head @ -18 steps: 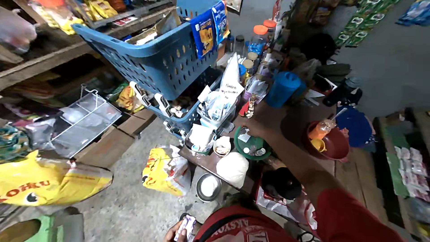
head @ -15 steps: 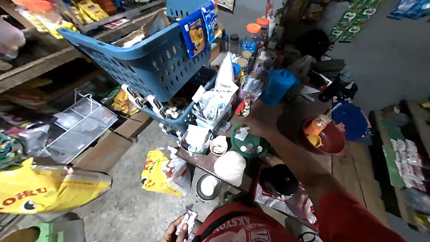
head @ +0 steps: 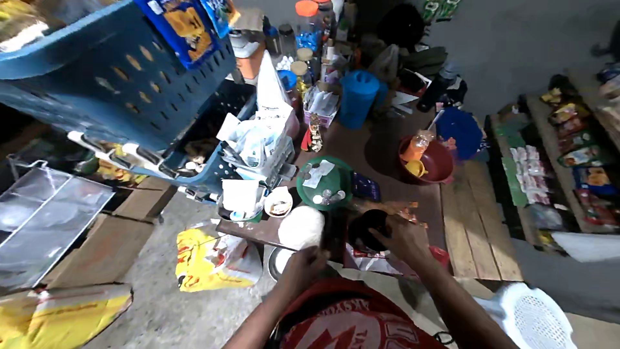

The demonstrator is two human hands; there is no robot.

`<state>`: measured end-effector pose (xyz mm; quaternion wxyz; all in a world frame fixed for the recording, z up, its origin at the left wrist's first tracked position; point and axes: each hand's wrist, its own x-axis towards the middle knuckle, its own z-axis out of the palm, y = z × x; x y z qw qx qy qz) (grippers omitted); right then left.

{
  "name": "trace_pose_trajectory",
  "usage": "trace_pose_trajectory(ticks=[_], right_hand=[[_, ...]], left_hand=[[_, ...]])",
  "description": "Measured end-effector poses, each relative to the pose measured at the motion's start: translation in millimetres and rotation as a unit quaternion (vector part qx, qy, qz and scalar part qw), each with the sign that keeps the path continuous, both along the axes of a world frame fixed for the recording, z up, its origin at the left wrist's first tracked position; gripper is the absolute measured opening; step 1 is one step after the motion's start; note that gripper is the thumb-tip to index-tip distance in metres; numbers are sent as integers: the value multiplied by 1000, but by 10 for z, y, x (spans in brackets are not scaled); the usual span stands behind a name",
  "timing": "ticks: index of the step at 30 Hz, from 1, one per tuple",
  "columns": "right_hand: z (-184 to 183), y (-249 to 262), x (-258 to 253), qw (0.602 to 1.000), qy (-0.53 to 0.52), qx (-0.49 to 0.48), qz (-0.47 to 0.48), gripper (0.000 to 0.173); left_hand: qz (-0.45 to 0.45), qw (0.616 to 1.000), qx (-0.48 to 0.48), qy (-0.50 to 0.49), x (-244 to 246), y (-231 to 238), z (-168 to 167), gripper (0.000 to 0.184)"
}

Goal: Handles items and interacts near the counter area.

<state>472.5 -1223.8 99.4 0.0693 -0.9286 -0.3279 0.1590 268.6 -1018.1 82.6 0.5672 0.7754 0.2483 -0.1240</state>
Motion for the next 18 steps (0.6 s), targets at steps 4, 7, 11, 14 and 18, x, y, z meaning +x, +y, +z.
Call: trace_pose_trajectory(ticks=[4, 7, 11, 14, 18], right_hand=[[-275, 15, -24, 1000, -15, 0, -15, 61], [-411, 66, -35, 997, -52, 52, -32, 57], [-720, 44, 48, 968, -166, 186, 3, 36], [-822, 14, 94, 948, -195, 250, 19, 31], [-874, 56, 152, 900, -222, 376, -5, 36]], left_hand=[[-167, 977, 99, 92, 759, -302, -125, 81], [-177, 960, 169, 135, 1119, -511, -212, 107], [-160, 956, 189, 159, 1280, -614, -293, 112], [-171, 948, 211, 165, 1314, -595, -283, 115], [-154, 954, 199, 165, 1280, -592, -344, 108]])
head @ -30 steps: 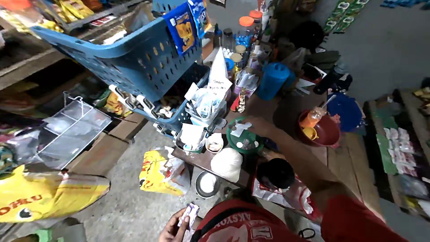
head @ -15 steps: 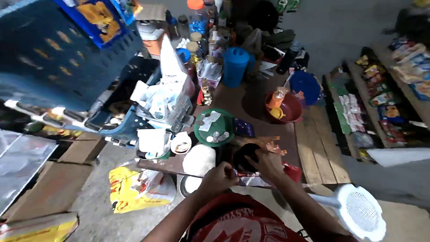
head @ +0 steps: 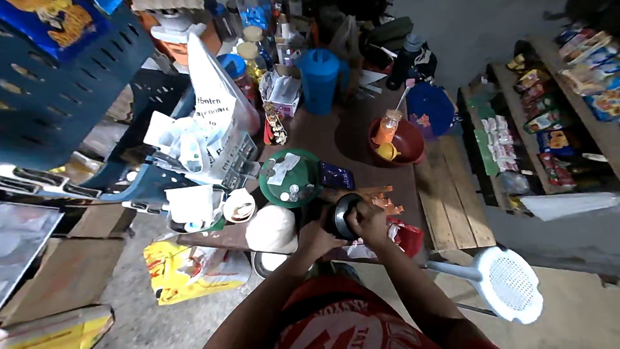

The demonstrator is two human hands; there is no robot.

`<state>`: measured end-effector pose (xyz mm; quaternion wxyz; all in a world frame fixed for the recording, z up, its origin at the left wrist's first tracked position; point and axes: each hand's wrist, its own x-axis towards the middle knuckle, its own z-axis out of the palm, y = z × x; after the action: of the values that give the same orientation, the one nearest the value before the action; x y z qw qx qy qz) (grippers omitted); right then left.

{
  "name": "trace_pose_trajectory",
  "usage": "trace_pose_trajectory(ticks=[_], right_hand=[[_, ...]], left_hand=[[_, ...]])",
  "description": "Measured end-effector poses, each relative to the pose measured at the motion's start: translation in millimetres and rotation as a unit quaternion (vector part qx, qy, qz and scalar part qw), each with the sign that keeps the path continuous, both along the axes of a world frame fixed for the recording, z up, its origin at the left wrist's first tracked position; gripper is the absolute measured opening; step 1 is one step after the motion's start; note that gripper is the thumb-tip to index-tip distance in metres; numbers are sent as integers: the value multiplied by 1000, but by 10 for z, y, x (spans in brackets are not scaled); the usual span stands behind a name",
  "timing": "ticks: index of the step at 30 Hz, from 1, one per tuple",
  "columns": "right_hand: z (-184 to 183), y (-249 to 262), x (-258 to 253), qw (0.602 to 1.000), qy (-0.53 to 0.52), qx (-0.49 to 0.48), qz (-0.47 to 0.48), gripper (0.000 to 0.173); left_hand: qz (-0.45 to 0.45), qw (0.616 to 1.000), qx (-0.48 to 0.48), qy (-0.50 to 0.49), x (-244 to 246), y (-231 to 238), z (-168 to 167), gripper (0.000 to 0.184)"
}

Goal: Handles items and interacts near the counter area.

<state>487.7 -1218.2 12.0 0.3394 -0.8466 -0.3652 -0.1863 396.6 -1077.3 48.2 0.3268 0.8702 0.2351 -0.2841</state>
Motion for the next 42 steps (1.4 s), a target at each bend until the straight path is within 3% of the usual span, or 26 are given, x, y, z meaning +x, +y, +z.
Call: trace_pose_trajectory(ticks=[3, 5, 6, 8, 10, 12, 15, 18, 24, 27, 32, 37, 42], right_hand=[[98, 84, 32, 974, 148, 174, -11, 31], [306, 34, 106, 912, 281, 300, -14, 25], [428, -28, 158, 884, 321, 339, -19, 27], [611, -171, 263, 859, 346, 375, -36, 32], [632, -306, 342, 853, 341, 393, -39, 36], [608, -374, 327, 854, 334, 397, -34, 38], [604, -413, 183, 871, 328, 365, -16, 35], [577, -437, 98, 886, 323, 333, 13, 31], [585, -537, 101, 909, 332, 250, -5, 26], [522, -504, 86, 954, 262, 143, -32, 28], [387, -322, 18, 979, 197, 40, -22, 33], [219, -92, -63, 986, 145, -76, 29, 31], [217, 38, -148, 974, 172, -145, 34, 24]], left_hand=[[-22, 1000, -21, 5, -25, 105, -26, 99], [19, 995, -74, -57, -163, 277, -2, 101], [56, 986, -117, -107, -256, 370, 12, 92], [140, 953, -217, -160, -357, 493, 116, 66], [198, 917, -281, -200, -338, 477, 247, 62], [160, 913, -273, -257, -249, 357, 337, 62], [-33, 937, -165, -305, -57, 144, 478, 42], [-237, 948, -64, -204, 71, 30, 511, 36], [-303, 931, 11, -205, 148, -9, 335, 24], [-286, 925, 59, -244, 196, -115, 167, 24], [-161, 972, -35, -169, 158, 98, 458, 54], [5, 946, -70, -316, -583, 557, 284, 33], [136, 948, -105, -269, -1584, 740, -26, 26]])
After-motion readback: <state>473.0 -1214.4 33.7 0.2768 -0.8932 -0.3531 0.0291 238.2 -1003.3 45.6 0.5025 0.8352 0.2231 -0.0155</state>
